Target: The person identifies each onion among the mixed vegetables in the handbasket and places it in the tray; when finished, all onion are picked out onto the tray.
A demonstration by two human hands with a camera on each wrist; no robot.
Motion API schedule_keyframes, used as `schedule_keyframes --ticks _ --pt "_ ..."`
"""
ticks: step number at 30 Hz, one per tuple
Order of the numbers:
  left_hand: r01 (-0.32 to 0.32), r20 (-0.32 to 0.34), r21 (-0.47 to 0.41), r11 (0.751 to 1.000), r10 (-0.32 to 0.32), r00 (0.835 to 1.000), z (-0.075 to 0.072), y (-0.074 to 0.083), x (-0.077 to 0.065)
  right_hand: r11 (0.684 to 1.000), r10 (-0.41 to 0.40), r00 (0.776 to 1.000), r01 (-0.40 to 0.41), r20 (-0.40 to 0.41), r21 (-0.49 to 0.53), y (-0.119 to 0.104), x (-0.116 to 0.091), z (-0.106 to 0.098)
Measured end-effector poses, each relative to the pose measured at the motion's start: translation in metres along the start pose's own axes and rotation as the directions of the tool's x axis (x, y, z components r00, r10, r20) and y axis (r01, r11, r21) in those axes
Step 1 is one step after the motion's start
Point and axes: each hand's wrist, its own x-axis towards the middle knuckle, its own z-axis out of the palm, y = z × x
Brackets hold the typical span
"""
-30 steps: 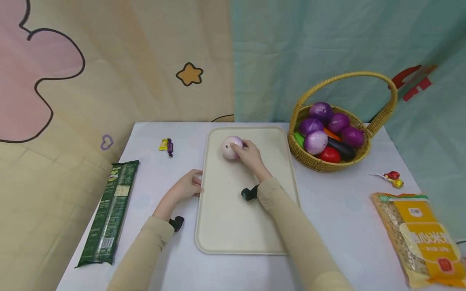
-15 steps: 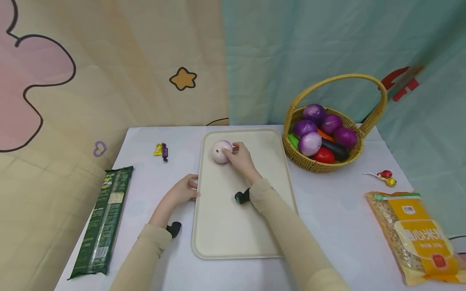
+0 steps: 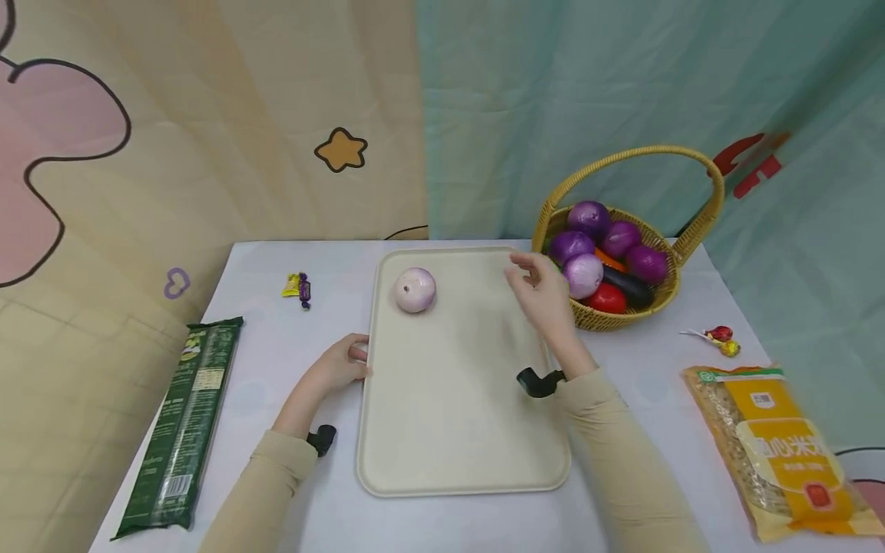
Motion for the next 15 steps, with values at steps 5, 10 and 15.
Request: schedule_keyframes --ticks 5,10,15 --pt "-0.007 -0.011 0.01 1.0 0.007 1.0 0.001 0.0 -0.001 0.997 -0.042 0.98 0.03 -0.195 -0.064 0.01 -0.005 -0.048" --pt "-0.02 -0.017 0.0 1.0 0.02 1.0 0.003 -0.001 0.0 0.992 0.008 0.969 -0.039 -0.247 -0.122 0.025 -0.004 -0.078" --pt "-0.009 -0.02 0.003 1.0 0.009 1.0 0.003 0.0 0.001 0.972 0.104 0.987 -0.128 -0.126 -0.198 0.04 -0.004 -0.089"
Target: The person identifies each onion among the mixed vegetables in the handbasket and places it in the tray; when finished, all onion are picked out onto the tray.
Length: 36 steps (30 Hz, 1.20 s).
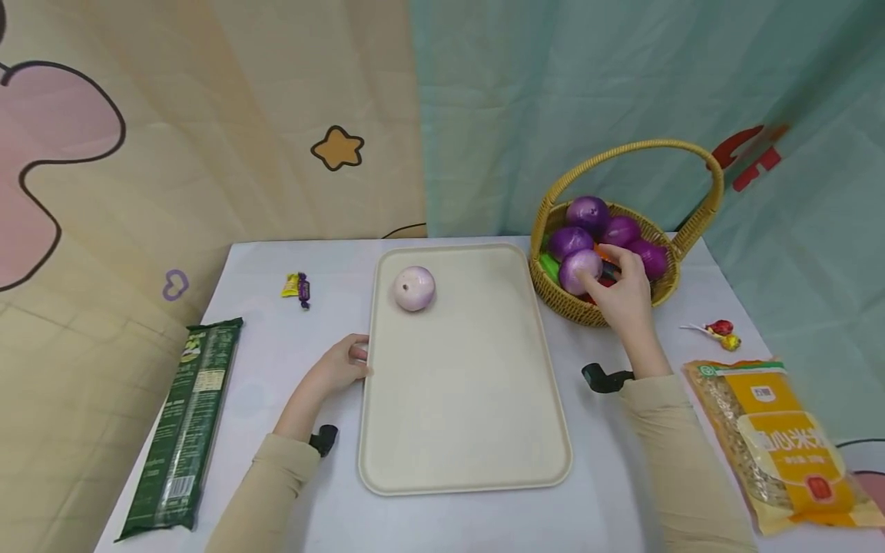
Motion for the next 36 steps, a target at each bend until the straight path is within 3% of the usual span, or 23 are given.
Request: schedule_keyframes --ticks 3,12,21,28,31,36 --pt "-0.004 -0.003 0.009 1.0 0.004 1.0 -0.001 0.0 -0.001 0.999 0.027 0.998 -0.024 0.065 -0.045 0.008 0.003 0.003" --pt "-0.018 -0.007 -0.006 1.0 0.018 1.0 0.002 0.001 -0.001 0.997 0.031 0.993 -0.023 0.114 -0.075 0.021 0.012 0.013" --pt "-0.024 0.01 -0.009 1.0 0.024 1.0 -0.001 0.0 -0.002 0.997 0.041 0.998 -0.038 0.043 -0.067 0.024 0.011 0.022" --pt "-0.034 0.015 -0.002 0.999 0.034 0.999 -0.003 0.004 -0.005 0.994 0.033 0.999 -0.029 -0.029 0.104 -0.001 -0.001 0.027" --pt "-0.022 0.01 0.002 1.0 0.022 1.0 -0.003 0.005 -0.006 0.984 0.004 1.0 -0.007 0.018 0.179 -0.018 -0.005 0.04" --pt "-0.003 0.004 -0.01 1.0 0.003 1.0 -0.001 0.003 -0.004 0.968 -0.061 0.989 0.026 0.135 0.251 -0.035 -0.006 0.078"
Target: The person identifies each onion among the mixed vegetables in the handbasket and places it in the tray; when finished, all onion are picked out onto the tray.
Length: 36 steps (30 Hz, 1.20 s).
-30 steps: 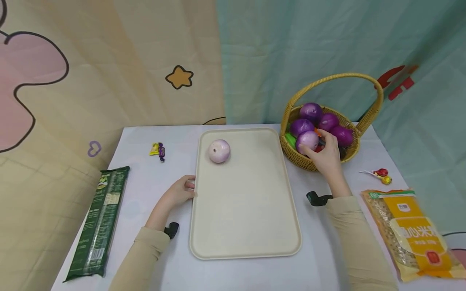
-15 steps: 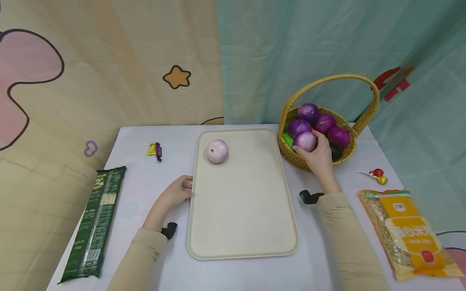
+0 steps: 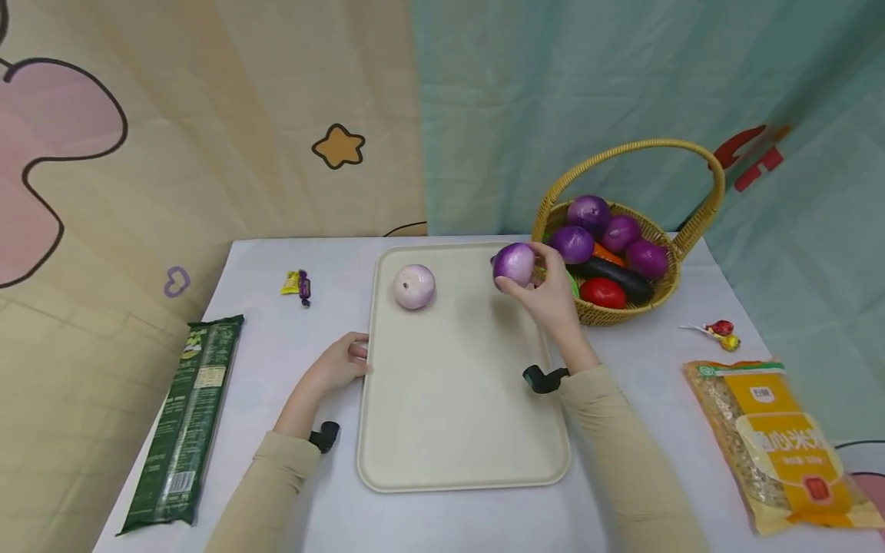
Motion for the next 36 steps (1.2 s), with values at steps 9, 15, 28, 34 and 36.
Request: schedule_keyframes --ticks 9,15,28,34,36 --pt "0.008 -0.002 -0.01 1.0 -0.008 1.0 0.001 -0.001 0.001 0.998 0.044 0.99 -0.039 0.133 -0.046 0.017 0.018 0.062" --pt "-0.038 0.01 -0.016 0.999 0.038 0.999 0.001 -0.017 0.01 0.985 0.079 0.981 -0.05 0.179 -0.165 0.031 0.028 0.084" --pt "0.007 -0.003 -0.006 1.0 -0.007 1.0 0.002 0.002 0.001 0.972 0.116 0.958 -0.055 0.263 -0.229 0.026 0.032 0.09" --pt "0.007 -0.011 0.0 1.0 -0.007 1.0 0.002 0.0 0.0 0.968 0.114 0.953 -0.043 0.279 -0.246 0.02 0.029 0.088" --pt "0.008 -0.01 -0.002 1.0 -0.008 1.0 0.002 -0.001 -0.002 0.966 0.11 0.954 -0.037 0.278 -0.257 0.017 0.026 0.085"
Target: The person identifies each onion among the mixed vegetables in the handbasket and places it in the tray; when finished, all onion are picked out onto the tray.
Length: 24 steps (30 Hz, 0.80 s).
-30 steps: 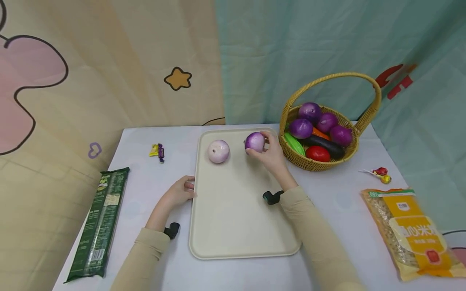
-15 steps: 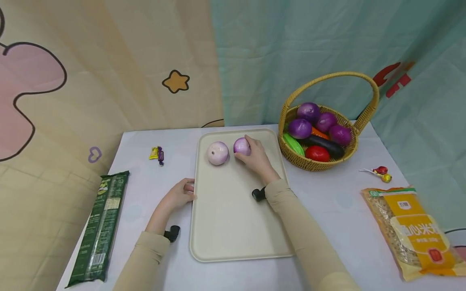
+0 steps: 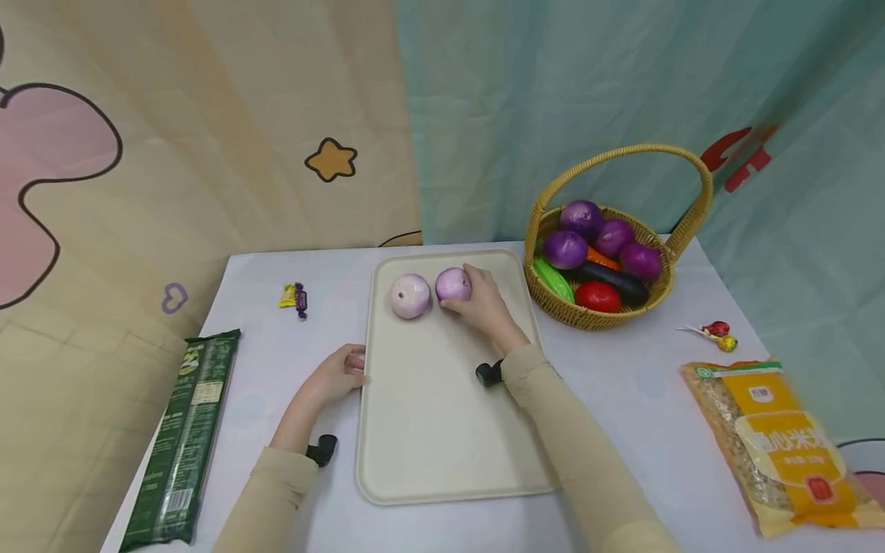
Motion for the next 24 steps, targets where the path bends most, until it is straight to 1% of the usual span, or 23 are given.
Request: schedule_keyframes --ticks 3,5,7,9,10,11,13,15,16,17,19,20,24 --pt "0.009 0.001 -0.012 1.0 -0.009 1.0 0.002 -0.003 -0.002 1.0 -0.006 1.0 0.006 -0.021 -0.005 -0.004 -0.01 -0.009" --pt "0.006 -0.001 -0.021 1.0 -0.006 1.0 0.003 -0.003 -0.003 0.999 -0.038 0.997 0.038 -0.072 0.0 -0.006 -0.017 -0.021" --pt "0.001 -0.005 -0.023 1.0 -0.001 1.0 0.004 -0.003 -0.004 0.997 -0.075 0.987 0.078 -0.141 0.015 -0.006 -0.025 -0.036" --pt "-0.01 -0.008 -0.018 1.0 0.01 1.0 0.005 -0.002 -0.004 0.992 -0.111 0.967 0.121 -0.23 0.03 -0.004 -0.032 -0.053" --pt "-0.011 -0.01 -0.015 1.0 0.011 1.0 0.005 -0.002 -0.003 0.988 -0.132 0.951 0.148 -0.281 0.034 -0.003 -0.035 -0.062" --pt "-0.008 -0.012 -0.01 1.0 0.008 1.0 0.005 -0.002 -0.003 0.986 -0.134 0.937 0.158 -0.323 0.05 -0.001 -0.039 -0.071" --pt "-0.011 -0.014 0.008 1.0 0.011 1.0 0.005 -0.003 -0.001 0.981 -0.137 0.901 0.181 -0.411 0.069 0.004 -0.044 -0.089" --pt "-0.012 -0.015 0.02 1.0 0.012 1.0 0.005 -0.003 0.0 0.984 -0.123 0.869 0.171 -0.48 0.058 0.012 -0.046 -0.106" --pt "-0.014 -0.014 0.027 1.0 0.015 1.0 0.005 -0.004 0.0 0.986 -0.113 0.856 0.16 -0.505 0.051 0.016 -0.046 -0.113" --pt "-0.017 -0.016 0.032 0.999 0.018 1.0 0.004 -0.004 0.001 0.988 -0.098 0.848 0.144 -0.52 0.049 0.021 -0.045 -0.12" --pt "-0.024 -0.017 0.033 0.999 0.025 1.0 0.003 -0.005 0.001 0.995 -0.064 0.846 0.096 -0.53 0.032 0.031 -0.041 -0.131" --pt "-0.029 -0.016 0.032 0.999 0.029 0.999 0.002 -0.005 0.001 0.997 -0.044 0.848 0.067 -0.528 0.025 0.036 -0.038 -0.136" --pt "-0.035 -0.019 0.022 0.999 0.035 0.999 0.002 -0.007 0.002 1.0 0.018 0.865 -0.017 -0.501 0.007 0.054 -0.026 -0.146"
